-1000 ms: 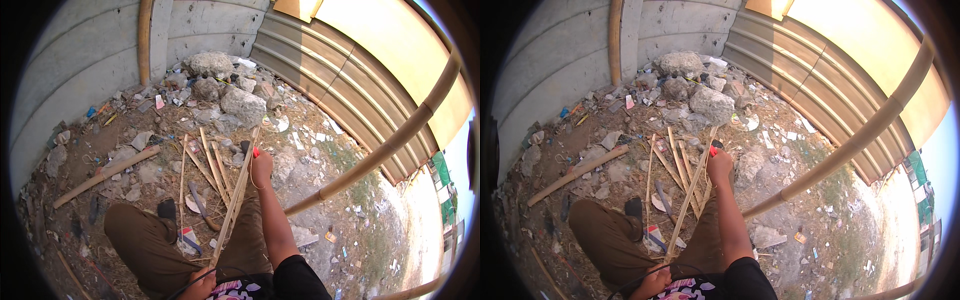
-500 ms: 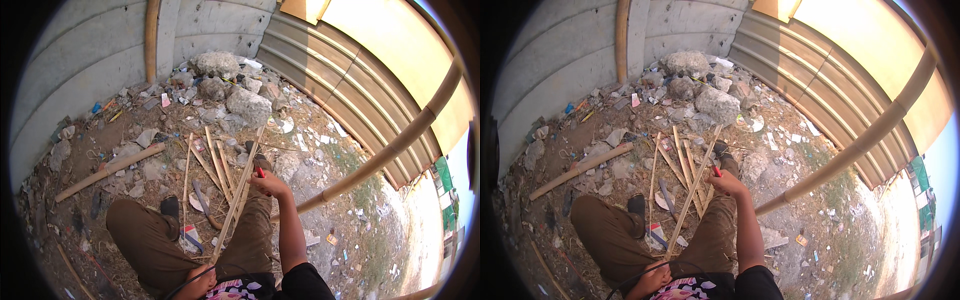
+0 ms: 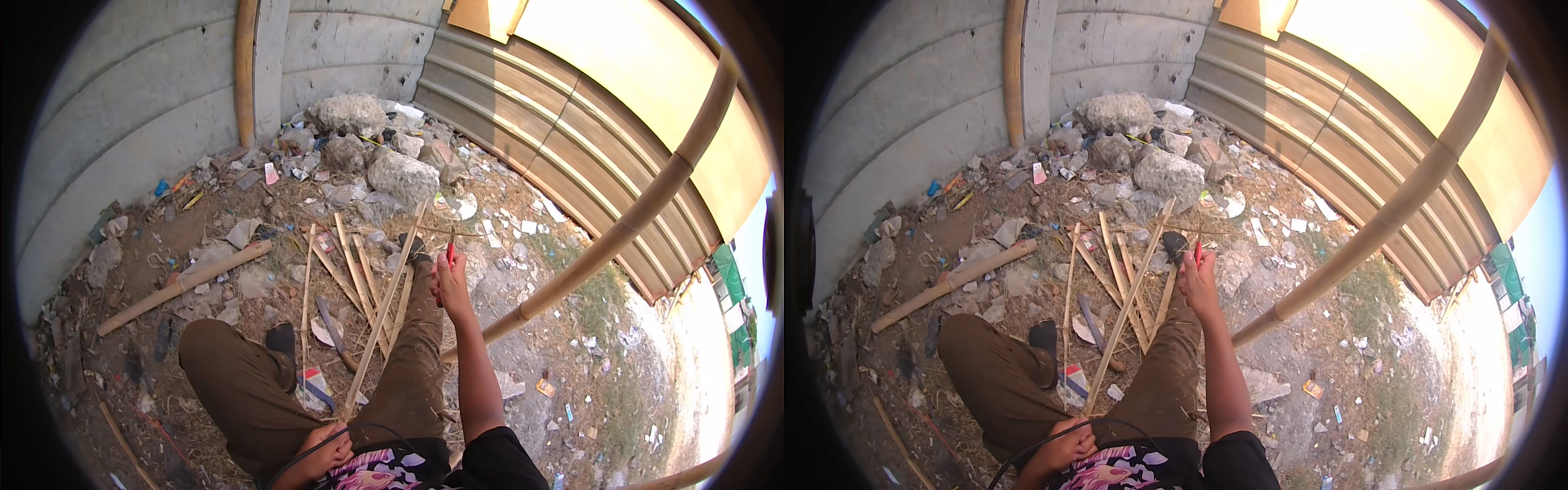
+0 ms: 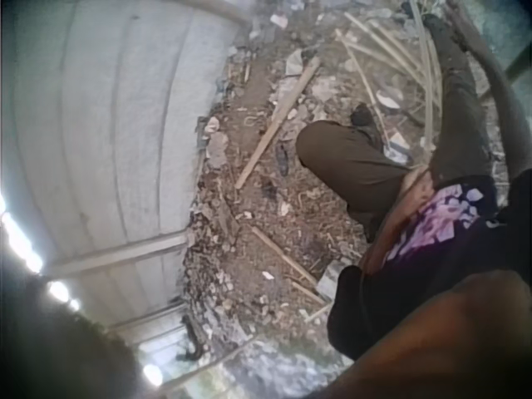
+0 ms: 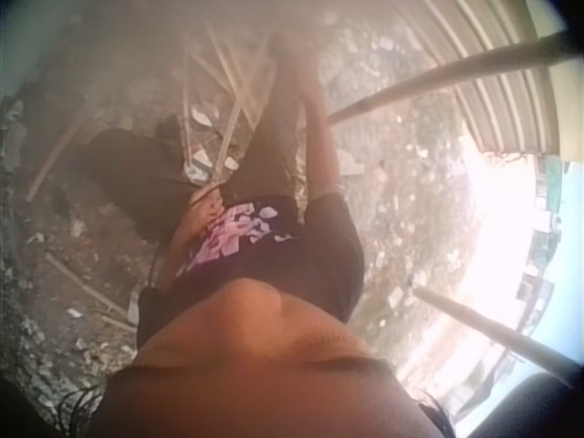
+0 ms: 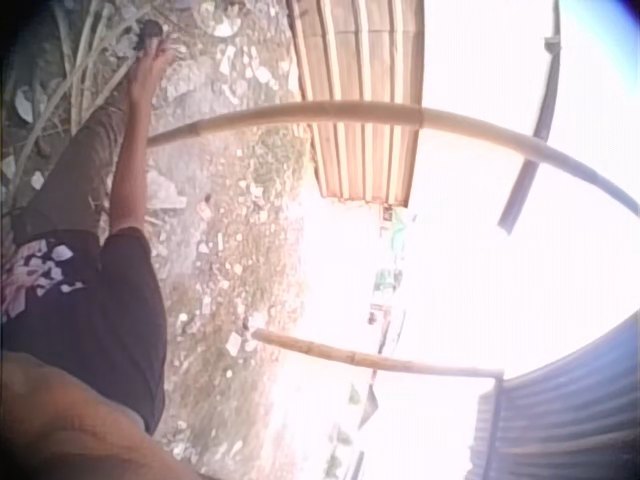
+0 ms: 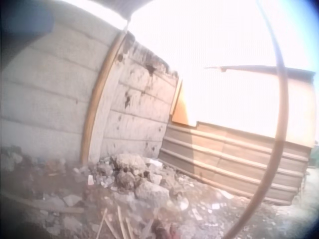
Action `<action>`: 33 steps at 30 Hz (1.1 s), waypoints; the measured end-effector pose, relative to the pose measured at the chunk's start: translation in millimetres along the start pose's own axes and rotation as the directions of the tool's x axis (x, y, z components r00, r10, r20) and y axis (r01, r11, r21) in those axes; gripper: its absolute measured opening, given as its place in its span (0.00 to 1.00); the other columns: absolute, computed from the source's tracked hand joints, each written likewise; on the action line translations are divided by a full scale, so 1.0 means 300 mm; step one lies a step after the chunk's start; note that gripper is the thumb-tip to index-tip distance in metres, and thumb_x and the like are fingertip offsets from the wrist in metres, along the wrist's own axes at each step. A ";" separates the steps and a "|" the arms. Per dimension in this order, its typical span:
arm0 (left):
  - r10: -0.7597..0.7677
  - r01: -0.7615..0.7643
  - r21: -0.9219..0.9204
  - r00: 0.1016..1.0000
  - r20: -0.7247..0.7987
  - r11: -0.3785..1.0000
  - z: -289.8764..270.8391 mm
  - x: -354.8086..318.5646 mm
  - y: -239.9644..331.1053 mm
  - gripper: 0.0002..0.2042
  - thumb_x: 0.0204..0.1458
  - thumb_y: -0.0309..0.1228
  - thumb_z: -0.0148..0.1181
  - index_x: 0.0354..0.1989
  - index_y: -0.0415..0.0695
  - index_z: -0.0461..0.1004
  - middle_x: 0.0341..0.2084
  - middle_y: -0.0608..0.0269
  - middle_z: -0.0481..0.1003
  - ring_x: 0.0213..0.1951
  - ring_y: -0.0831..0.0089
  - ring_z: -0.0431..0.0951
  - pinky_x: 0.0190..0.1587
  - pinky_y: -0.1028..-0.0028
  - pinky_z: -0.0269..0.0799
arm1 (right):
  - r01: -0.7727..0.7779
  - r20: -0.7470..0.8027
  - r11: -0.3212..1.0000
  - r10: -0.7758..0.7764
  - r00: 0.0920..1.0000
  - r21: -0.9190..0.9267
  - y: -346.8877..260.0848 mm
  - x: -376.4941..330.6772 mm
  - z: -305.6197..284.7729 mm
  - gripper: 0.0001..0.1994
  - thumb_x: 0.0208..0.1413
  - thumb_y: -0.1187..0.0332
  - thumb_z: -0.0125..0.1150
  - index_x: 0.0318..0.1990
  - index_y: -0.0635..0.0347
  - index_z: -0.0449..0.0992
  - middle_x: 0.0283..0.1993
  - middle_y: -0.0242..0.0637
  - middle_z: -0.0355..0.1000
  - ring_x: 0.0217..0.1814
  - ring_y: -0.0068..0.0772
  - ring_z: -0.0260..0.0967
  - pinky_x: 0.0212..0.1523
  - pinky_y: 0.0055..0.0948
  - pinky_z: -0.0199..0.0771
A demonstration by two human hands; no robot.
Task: The person sits on the ground and uses a red utility knife to shave a long bamboo stick. They hold the stick with their left hand and scrape the surface with the knife in their right hand, removing thin strips of bamboo.
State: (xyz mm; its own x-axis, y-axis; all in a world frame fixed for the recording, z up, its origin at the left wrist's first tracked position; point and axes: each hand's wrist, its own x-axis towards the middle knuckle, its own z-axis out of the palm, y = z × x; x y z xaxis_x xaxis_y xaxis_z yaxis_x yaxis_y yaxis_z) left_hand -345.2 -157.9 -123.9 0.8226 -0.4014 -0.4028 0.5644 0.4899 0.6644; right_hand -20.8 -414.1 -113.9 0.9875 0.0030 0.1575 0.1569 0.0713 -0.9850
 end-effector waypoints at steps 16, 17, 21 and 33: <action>-0.016 0.018 0.044 0.999 -0.047 0.999 0.015 -0.024 -0.014 0.16 0.71 0.36 0.40 0.28 0.46 0.56 0.16 0.71 0.54 0.20 0.82 0.52 0.24 0.78 0.50 | 0.213 0.115 0.451 -0.233 0.965 -0.867 -0.060 0.051 0.021 0.18 0.69 0.52 0.42 0.42 0.55 0.73 0.26 0.56 0.72 0.32 0.65 0.71 0.33 0.53 0.68; -0.021 0.024 0.049 0.999 -0.049 0.999 0.009 -0.022 -0.021 0.16 0.71 0.36 0.40 0.28 0.47 0.56 0.16 0.71 0.54 0.20 0.82 0.52 0.25 0.78 0.50 | 0.208 0.121 0.456 -0.213 0.970 -0.865 -0.045 0.048 0.011 0.18 0.69 0.52 0.42 0.42 0.55 0.73 0.26 0.56 0.72 0.32 0.65 0.70 0.33 0.54 0.68; -0.046 0.049 0.036 0.996 -0.079 0.998 0.036 -0.022 0.000 0.16 0.71 0.38 0.40 0.29 0.47 0.56 0.17 0.71 0.54 0.20 0.81 0.52 0.24 0.78 0.50 | 0.198 0.104 0.546 -0.198 0.975 -0.814 0.067 0.033 -0.052 0.18 0.69 0.54 0.43 0.37 0.59 0.72 0.24 0.55 0.71 0.27 0.61 0.69 0.32 0.52 0.66; -0.051 0.046 0.103 0.998 0.046 0.994 -0.020 0.002 -0.047 0.19 0.71 0.43 0.38 0.28 0.46 0.57 0.15 0.70 0.52 0.19 0.81 0.50 0.24 0.78 0.50 | 0.243 0.188 0.793 -0.165 0.968 -0.559 -0.008 -0.011 -0.083 0.22 0.71 0.57 0.39 0.25 0.61 0.66 0.18 0.30 0.58 0.23 0.24 0.54 0.27 0.30 0.57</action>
State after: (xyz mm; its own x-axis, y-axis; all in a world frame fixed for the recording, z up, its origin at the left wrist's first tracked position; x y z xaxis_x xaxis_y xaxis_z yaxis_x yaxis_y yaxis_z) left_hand -352.1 -160.3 -137.4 0.7885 -0.4614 -0.4066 0.5916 0.3884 0.7065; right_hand -24.1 -439.0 -113.7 0.9277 0.1784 0.3279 0.3725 -0.5000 -0.7818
